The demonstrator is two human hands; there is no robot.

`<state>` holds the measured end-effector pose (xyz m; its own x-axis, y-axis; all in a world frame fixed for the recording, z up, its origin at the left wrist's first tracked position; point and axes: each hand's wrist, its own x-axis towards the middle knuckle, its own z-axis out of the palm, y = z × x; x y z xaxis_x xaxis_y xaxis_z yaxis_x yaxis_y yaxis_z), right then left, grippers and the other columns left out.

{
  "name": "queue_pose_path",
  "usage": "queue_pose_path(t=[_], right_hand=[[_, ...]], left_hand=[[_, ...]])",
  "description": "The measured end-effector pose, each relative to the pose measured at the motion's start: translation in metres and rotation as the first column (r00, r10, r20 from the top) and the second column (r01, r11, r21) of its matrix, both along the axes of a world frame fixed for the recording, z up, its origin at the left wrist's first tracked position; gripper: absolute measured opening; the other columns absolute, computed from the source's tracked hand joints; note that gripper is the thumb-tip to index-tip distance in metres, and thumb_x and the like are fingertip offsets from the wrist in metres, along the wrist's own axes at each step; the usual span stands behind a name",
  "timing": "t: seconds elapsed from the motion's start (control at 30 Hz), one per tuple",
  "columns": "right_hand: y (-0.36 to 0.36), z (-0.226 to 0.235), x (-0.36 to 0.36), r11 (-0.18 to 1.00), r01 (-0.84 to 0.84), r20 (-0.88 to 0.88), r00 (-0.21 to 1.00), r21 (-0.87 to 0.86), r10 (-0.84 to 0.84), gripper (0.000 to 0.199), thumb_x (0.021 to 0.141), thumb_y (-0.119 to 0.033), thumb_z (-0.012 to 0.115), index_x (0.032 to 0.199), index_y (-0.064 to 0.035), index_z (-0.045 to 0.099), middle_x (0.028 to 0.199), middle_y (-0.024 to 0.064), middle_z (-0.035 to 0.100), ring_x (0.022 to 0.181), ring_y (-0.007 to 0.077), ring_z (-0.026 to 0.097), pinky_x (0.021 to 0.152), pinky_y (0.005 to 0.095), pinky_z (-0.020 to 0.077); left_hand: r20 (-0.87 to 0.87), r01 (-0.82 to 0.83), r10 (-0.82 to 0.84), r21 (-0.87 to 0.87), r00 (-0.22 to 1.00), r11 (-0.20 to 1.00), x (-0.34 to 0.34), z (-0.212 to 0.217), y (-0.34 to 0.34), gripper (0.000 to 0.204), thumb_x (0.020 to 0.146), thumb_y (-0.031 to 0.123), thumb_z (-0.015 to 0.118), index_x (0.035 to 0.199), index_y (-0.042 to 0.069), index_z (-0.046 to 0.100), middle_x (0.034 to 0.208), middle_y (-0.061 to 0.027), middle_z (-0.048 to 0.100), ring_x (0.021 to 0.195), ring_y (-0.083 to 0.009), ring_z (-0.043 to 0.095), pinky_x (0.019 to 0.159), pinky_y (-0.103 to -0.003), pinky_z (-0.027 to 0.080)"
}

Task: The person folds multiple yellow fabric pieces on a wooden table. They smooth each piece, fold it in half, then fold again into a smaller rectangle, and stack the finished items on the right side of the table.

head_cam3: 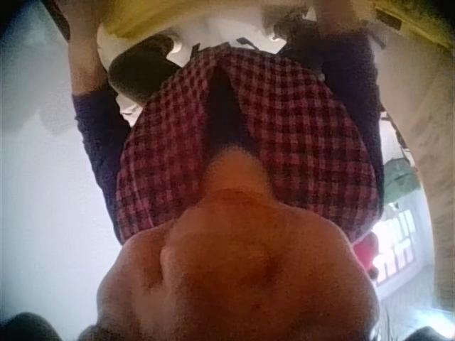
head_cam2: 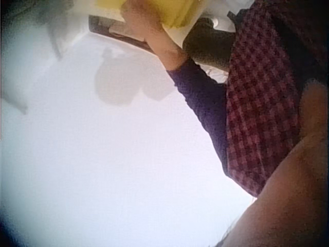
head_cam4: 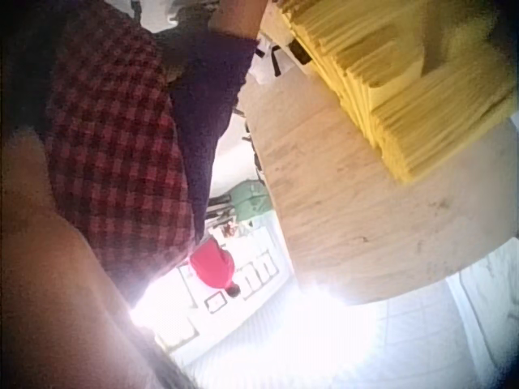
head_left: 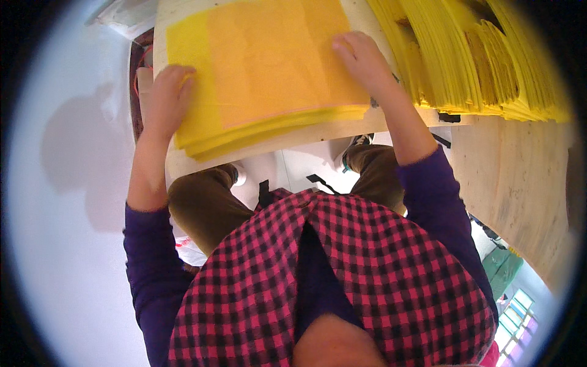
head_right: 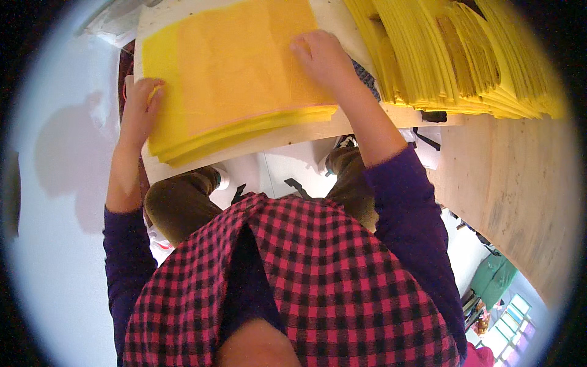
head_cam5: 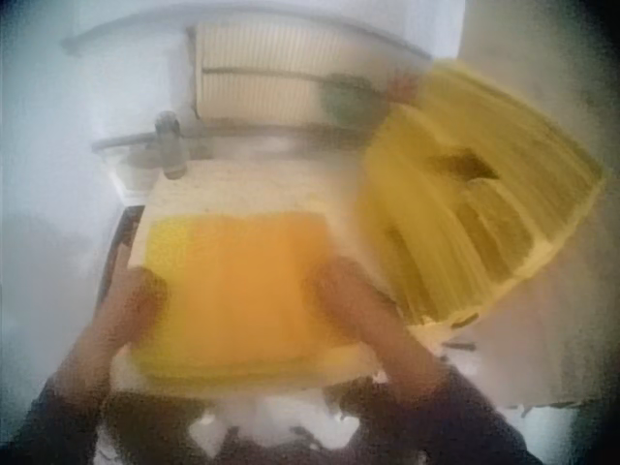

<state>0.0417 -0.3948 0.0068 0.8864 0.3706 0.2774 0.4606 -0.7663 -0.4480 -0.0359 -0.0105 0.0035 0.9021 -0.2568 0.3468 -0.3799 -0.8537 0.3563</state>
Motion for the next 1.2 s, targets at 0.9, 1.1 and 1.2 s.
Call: queue_pose_path(t=[0.9,1.1,1.2], right_hand=[[-0.023,-0.009,-0.068,0.999,-0.038,0.066,0.997,0.038,0.036,0.045,0.083,-0.029,0.063,0.117,-0.0009,0.055,0.123,0.0211,0.052,0.116,0.0387,0.046,0.101,0.0429,0.0356],[-0.035,-0.001,-0.101,1.0,-0.001,-0.023,1.0,-0.003,0.001,0.075,0.073,-0.034,0.073,0.134,-0.0047,0.04,0.142,0.0205,0.034,0.129,0.0393,0.035,0.107,0.0429,0.0294],[-0.038,-0.006,-0.109,1.0,0.019,-0.064,0.998,0.014,-0.018,0.082,0.07,-0.034,0.077,0.136,-0.0051,0.038,0.146,0.0201,0.029,0.131,0.039,0.033,0.108,0.0432,0.0283]], left_hand=[[-0.008,0.033,-0.033,0.001,0.999,0.999,-0.029,0.0,-0.004,0.028,0.086,0.01,0.056,0.113,0.006,0.06,0.117,-0.0158,0.059,0.11,-0.0328,0.054,0.094,-0.041,0.04],[-0.069,-0.035,0.039,0.055,0.997,0.998,-0.058,0.006,-0.026,0.039,0.089,0.018,0.055,0.127,0.009,0.053,0.139,-0.0144,0.043,0.133,-0.0316,0.035,0.109,-0.047,0.024],[-0.109,-0.051,0.062,0.107,0.992,0.993,-0.067,0.003,-0.034,0.041,0.09,0.021,0.053,0.13,0.011,0.051,0.143,-0.0128,0.04,0.136,-0.0312,0.03,0.112,-0.05,0.018]])
